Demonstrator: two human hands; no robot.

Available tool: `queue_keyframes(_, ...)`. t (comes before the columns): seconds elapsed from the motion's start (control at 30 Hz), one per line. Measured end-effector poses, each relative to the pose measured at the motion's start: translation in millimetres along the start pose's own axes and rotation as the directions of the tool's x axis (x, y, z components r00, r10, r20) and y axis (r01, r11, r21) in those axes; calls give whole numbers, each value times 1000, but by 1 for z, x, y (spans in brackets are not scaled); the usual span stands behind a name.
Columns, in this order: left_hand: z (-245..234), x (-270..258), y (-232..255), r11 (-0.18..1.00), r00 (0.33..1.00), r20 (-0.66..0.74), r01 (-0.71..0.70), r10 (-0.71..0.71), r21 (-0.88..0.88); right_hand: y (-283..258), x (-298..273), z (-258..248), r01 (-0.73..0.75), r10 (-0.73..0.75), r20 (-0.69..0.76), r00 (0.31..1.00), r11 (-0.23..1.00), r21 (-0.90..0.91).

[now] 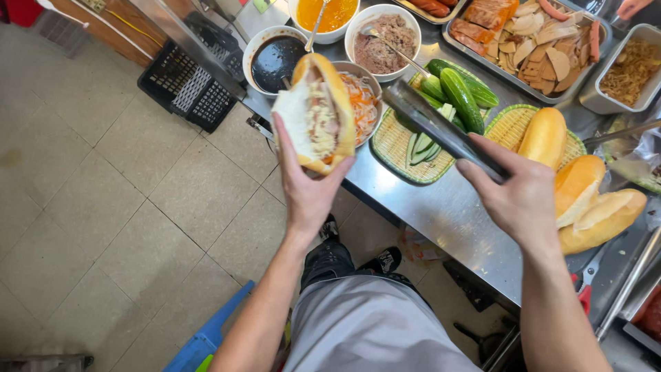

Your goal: The person prepares several baguette sandwiches at a food stall. They cut the bread, spread condiments, and add sliced meats, pickled vegetables, and sauces using tongs and spoons. The finished sandwiches are placed on a warming rack and one is wrapped in paper.

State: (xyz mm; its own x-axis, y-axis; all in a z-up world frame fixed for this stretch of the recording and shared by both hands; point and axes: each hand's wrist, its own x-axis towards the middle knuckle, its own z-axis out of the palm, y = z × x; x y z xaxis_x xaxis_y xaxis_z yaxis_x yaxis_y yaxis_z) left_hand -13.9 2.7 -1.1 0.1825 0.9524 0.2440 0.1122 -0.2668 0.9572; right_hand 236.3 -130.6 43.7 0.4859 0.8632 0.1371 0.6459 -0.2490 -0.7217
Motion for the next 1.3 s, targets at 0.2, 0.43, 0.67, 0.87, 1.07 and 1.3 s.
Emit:
queue_keyframes(0.2,-66,10,-18,980,986,-63,-143,153,141,-25,34,79,164,-131,111,985,908,-385)
queue_keyframes(0.43,-108,46,-43,851,943,115,330,-311,-408,-69,47,101,38,21,106,994,849,-526)
queue_keyframes(0.67,-111,77,-67,781,915,275,397,-295,-482,-64,65,138,33,-24,24,999,885,-464)
queue_keyframes(0.87,-111,92,-82,759,908,345,396,-239,-516,-55,59,156,-45,60,13,998,866,-499)
queue_keyframes(1.07,-101,102,-96,733,901,373,406,-222,-546,-84,41,129,-105,85,-87,993,961,-257)
queue_keyframes(1.3,-71,113,-95,783,927,363,295,-95,-548,-136,20,78,-124,114,-172,979,991,-49)
